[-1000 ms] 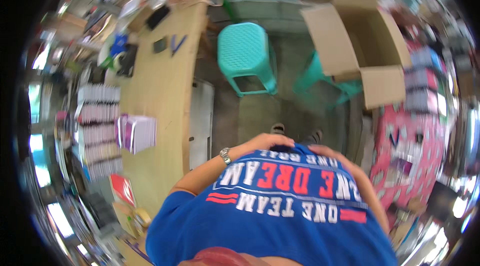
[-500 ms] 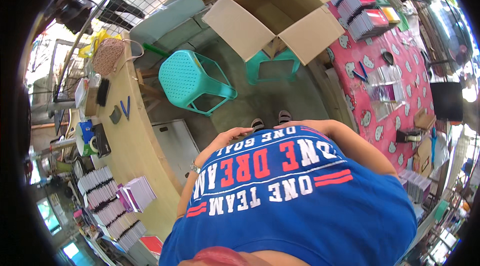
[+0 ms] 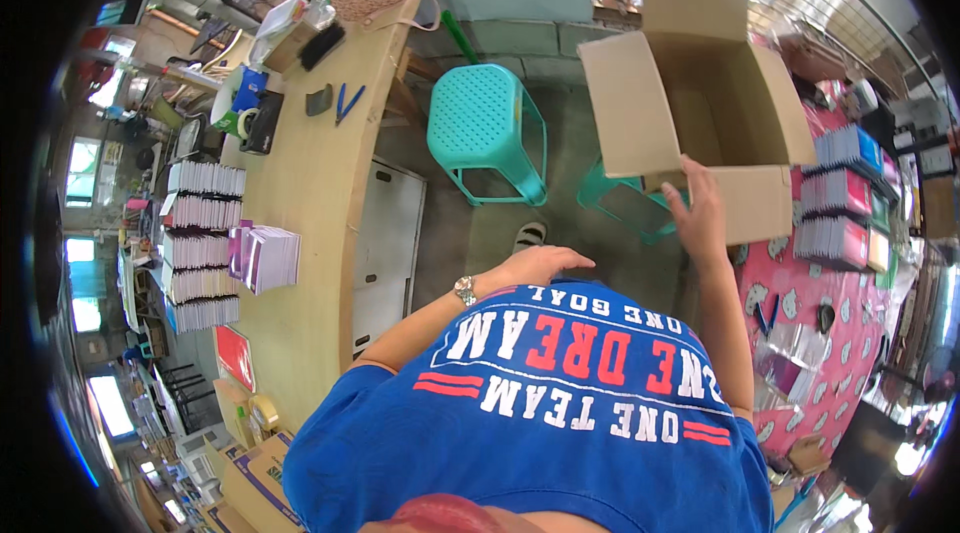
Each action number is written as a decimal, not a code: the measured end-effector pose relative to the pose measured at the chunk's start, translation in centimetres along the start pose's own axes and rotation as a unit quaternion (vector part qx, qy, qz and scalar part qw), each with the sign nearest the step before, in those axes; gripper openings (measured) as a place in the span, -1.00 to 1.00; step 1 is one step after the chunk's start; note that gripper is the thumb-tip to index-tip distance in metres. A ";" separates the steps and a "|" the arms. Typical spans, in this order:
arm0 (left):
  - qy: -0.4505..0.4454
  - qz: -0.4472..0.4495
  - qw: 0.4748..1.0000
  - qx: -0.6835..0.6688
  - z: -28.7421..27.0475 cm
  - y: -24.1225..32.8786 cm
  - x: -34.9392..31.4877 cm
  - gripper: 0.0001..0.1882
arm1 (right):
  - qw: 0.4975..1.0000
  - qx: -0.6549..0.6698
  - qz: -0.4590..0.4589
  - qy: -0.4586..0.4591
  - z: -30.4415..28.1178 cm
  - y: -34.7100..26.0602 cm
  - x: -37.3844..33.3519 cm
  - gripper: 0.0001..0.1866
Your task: The person places small notebooks into plastic bags, seals the bags with tape, and then places the bagged notebooks into a cardboard box.
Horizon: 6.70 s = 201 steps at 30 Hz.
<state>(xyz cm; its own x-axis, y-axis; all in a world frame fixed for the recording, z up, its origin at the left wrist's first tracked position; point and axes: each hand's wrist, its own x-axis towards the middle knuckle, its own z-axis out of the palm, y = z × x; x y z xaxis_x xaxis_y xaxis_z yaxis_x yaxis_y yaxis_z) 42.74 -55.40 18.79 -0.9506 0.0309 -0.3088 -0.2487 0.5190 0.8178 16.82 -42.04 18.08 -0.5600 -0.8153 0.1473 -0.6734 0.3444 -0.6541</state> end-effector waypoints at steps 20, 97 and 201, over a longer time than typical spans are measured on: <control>0.295 -0.369 0.844 0.254 -26.2 -23.6 -8.8 -0.48 | 0.905 -0.212 0.361 -0.078 6.6 5.6 9.6 -0.57; 0.695 -0.469 0.512 0.185 -35.0 -43.9 -24.8 -0.73 | 0.911 -0.047 -0.156 -0.379 33.7 -27.9 20.2 -0.71; 0.601 -0.401 0.652 0.230 -44.7 -49.4 -25.8 -0.58 | 0.888 0.115 -0.429 -0.115 44.1 -73.4 62.0 -0.76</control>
<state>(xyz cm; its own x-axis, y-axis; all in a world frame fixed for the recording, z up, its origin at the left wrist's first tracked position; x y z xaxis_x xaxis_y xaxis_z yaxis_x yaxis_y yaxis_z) 71.27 -120.05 8.10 -0.0756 -0.9563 0.2823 -0.9364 0.1654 0.3096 52.85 -138.46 42.51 0.2437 -0.8146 0.5264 -0.6732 -0.5328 -0.5128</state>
